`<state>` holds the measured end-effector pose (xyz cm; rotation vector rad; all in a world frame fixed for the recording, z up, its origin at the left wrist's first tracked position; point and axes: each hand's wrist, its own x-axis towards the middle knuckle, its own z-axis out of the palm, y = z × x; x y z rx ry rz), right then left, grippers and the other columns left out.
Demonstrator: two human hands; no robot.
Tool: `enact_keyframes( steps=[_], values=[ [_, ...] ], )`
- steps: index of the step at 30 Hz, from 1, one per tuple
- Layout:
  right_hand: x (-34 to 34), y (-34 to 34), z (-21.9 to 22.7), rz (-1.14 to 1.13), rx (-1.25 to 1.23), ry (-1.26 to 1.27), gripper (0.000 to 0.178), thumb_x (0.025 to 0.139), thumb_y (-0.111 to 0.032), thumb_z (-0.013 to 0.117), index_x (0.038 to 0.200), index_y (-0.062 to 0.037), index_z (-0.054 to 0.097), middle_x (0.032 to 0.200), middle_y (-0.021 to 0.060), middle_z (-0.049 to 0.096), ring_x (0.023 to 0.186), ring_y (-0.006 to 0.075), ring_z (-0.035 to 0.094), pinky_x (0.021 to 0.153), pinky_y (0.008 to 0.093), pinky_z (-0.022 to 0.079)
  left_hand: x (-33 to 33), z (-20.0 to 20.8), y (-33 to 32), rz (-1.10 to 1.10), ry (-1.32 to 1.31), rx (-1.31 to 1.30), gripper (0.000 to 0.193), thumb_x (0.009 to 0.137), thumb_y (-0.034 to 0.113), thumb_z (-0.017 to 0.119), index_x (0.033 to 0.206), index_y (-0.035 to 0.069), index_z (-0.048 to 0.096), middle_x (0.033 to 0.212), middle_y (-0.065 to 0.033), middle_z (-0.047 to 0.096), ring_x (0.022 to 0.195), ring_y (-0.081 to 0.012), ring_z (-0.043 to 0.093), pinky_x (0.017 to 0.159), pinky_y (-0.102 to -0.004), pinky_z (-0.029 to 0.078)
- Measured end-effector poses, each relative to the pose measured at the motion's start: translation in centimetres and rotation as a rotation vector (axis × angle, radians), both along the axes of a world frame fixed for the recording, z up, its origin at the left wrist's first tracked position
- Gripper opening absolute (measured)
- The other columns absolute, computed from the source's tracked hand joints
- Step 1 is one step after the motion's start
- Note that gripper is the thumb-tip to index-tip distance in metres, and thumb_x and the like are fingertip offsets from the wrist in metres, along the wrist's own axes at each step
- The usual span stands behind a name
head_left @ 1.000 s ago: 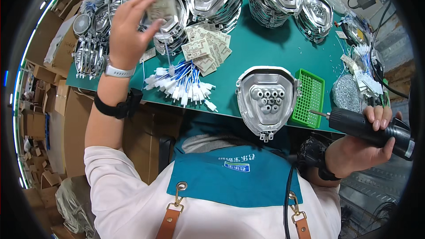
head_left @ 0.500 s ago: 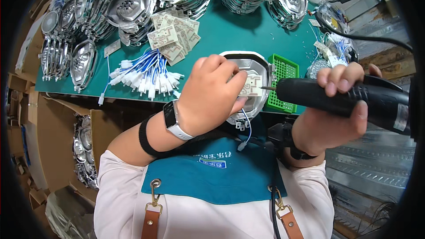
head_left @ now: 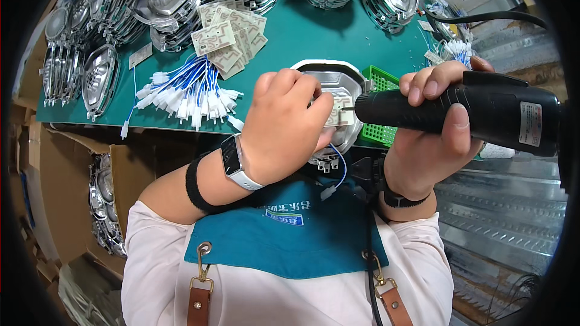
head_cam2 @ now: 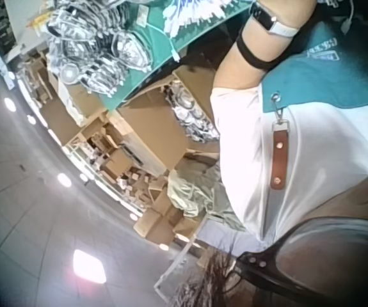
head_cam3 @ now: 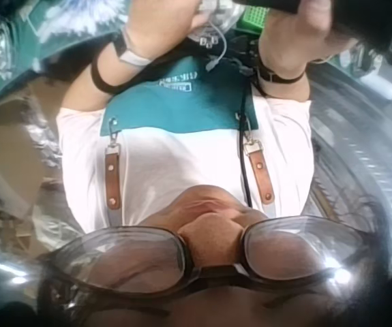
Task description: The person places a circuit board into a metal housing and secures it with screws from a green tray using a power screwdriver. They then set the assembly aside and pick up another housing to repeat the process.
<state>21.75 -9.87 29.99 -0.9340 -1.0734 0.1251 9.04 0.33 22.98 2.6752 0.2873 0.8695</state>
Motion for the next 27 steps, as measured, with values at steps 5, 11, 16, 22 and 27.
enact_keyframes(
  steps=[5, 11, 16, 22, 27],
  values=[
    [0.0, 0.3, -0.1, 0.003, -0.003, 0.020, 0.054, 0.081, -0.019, 0.057, 0.126, -0.0001, 0.033, 0.083, 0.0104, 0.049, 0.070, 0.0190, 0.049, 0.069, 0.0364, 0.043, -0.2, 0.1, 0.0, 0.009, 0.013, -0.006, 0.044, 0.057, 0.019, 0.077, 0.096, 0.009, 0.062, 0.094, -0.0039, 0.055, 0.090, -0.0247, 0.051, 0.079, -0.0394, 0.037],
    [0.0, 0.5, -0.3, 0.005, -0.019, 0.016, 0.056, 0.081, -0.020, 0.058, 0.127, -0.0003, 0.033, 0.083, 0.0103, 0.049, 0.070, 0.0190, 0.049, 0.069, 0.0364, 0.043, -0.1, -0.1, 0.0, 0.001, -0.004, -0.017, 0.043, 0.057, 0.018, 0.077, 0.096, 0.009, 0.062, 0.093, -0.0039, 0.055, 0.090, -0.0247, 0.050, 0.079, -0.0396, 0.037],
    [0.3, 0.9, -0.8, 0.066, -0.031, -0.014, 0.052, 0.082, -0.025, 0.061, 0.124, -0.0041, 0.039, 0.080, 0.0080, 0.048, 0.067, 0.0169, 0.048, 0.065, 0.0329, 0.040, -0.3, -0.4, 0.1, 0.016, -0.014, -0.033, 0.043, 0.057, 0.017, 0.077, 0.096, 0.010, 0.061, 0.097, -0.0033, 0.057, 0.094, -0.0241, 0.051, 0.083, -0.0397, 0.036],
    [0.9, 1.4, -1.1, 0.187, -0.057, -0.066, 0.051, 0.083, -0.031, 0.063, 0.121, -0.0058, 0.042, 0.079, 0.0061, 0.047, 0.065, 0.0149, 0.047, 0.062, 0.0317, 0.039, -0.1, -1.2, 0.2, -0.001, -0.071, -0.084, 0.043, 0.058, 0.018, 0.077, 0.097, 0.010, 0.060, 0.096, -0.0023, 0.058, 0.098, -0.0221, 0.053, 0.090, -0.0399, 0.032],
    [0.8, 1.6, -1.0, 0.156, -0.120, -0.070, 0.053, 0.082, -0.034, 0.063, 0.122, -0.0064, 0.040, 0.078, 0.0051, 0.046, 0.066, 0.0147, 0.047, 0.063, 0.0318, 0.039, -0.1, -1.0, 0.3, -0.017, -0.052, -0.106, 0.043, 0.059, 0.019, 0.077, 0.097, 0.010, 0.060, 0.094, -0.0030, 0.059, 0.097, -0.0229, 0.054, 0.091, -0.0404, 0.032]
  ],
)
